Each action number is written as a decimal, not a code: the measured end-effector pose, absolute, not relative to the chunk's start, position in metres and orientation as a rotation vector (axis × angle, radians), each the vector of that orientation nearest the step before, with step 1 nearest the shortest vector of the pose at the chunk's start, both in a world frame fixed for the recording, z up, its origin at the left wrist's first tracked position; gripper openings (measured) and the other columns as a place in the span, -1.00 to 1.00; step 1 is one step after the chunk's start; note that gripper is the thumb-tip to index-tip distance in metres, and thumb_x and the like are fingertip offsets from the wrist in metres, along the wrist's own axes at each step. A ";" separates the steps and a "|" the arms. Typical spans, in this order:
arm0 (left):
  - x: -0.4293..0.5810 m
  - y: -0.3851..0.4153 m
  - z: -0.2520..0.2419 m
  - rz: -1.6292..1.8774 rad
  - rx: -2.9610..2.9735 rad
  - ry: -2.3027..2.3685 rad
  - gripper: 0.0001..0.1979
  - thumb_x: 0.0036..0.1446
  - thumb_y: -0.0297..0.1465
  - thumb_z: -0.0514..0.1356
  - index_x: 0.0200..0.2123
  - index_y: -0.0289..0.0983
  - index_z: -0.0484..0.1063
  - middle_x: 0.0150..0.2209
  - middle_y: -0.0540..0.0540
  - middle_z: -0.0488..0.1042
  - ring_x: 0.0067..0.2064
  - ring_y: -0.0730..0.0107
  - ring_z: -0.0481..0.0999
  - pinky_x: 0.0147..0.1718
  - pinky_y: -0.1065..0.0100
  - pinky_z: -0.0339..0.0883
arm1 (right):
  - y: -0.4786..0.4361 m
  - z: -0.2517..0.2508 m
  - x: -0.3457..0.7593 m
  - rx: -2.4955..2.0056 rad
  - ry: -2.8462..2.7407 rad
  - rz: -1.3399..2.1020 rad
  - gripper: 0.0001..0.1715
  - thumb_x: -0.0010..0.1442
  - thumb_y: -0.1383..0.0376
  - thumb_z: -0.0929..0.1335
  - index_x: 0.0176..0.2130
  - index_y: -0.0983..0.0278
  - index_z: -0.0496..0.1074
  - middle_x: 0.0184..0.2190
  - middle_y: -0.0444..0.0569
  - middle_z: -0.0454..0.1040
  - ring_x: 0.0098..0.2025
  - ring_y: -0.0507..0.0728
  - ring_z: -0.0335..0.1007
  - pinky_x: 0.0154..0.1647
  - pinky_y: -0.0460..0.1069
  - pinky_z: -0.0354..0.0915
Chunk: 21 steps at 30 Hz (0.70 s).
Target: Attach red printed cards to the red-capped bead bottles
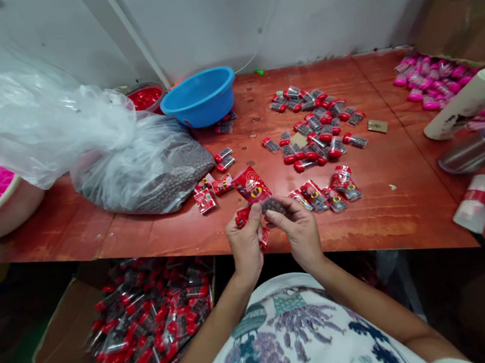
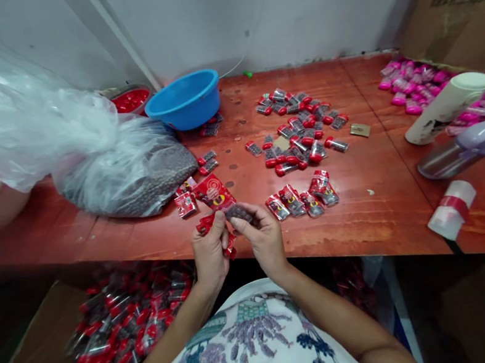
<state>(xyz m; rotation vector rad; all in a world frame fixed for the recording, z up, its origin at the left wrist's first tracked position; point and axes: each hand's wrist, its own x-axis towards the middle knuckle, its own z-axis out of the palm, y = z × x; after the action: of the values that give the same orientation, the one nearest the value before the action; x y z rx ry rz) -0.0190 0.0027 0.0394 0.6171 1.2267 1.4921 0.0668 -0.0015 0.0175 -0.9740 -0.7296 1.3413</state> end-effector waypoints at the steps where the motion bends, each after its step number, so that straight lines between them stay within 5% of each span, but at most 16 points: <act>1: -0.019 0.002 0.039 1.496 0.625 1.234 -0.61 -0.11 -0.19 0.36 -0.62 -0.30 0.26 -0.78 0.17 0.13 -0.74 0.68 0.04 -0.75 0.53 -0.04 | -0.002 0.018 0.067 -0.986 -0.738 1.331 -0.67 0.03 0.26 0.46 -0.14 0.20 0.48 -0.27 -0.12 0.53 -0.30 0.04 0.44 -0.30 -0.04 0.45; 9: -0.041 0.011 0.045 1.456 0.652 1.137 -0.66 -0.19 -0.25 0.41 -0.47 -0.29 0.34 -0.68 0.16 0.28 -0.73 0.69 0.07 -0.76 0.56 -0.01 | 0.001 0.014 0.075 -1.067 -1.088 1.124 -0.64 0.08 0.24 0.43 -0.07 0.15 0.49 -0.23 -0.07 0.43 -0.22 0.07 0.40 -0.20 0.00 0.42; 14: -0.045 0.016 0.054 1.406 0.704 1.157 -0.65 -0.27 -0.41 0.44 -0.34 -0.29 0.45 -0.44 0.02 0.51 -0.53 0.56 0.42 -0.55 0.54 0.29 | -0.005 0.017 0.076 -1.100 -1.341 0.827 -0.70 0.13 0.28 0.40 -0.09 0.12 0.47 -0.27 -0.06 0.43 -0.22 0.09 0.40 -0.17 0.02 0.39; 21: -0.044 0.016 0.058 1.297 0.796 1.051 -0.49 -0.29 -0.44 0.44 -0.15 -0.26 0.52 -0.38 -0.01 0.55 -0.41 0.46 0.49 -0.36 0.44 0.40 | -0.009 0.018 0.073 -1.049 -1.047 1.145 -0.75 0.06 0.24 0.46 -0.21 0.19 0.45 -0.32 -0.09 0.48 -0.29 0.08 0.44 -0.26 -0.01 0.42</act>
<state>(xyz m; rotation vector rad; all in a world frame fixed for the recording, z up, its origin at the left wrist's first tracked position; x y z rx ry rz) -0.0437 0.0162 0.0582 0.7957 1.0507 1.2973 0.0725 -0.0092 0.0178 -1.0487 -1.0470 1.1453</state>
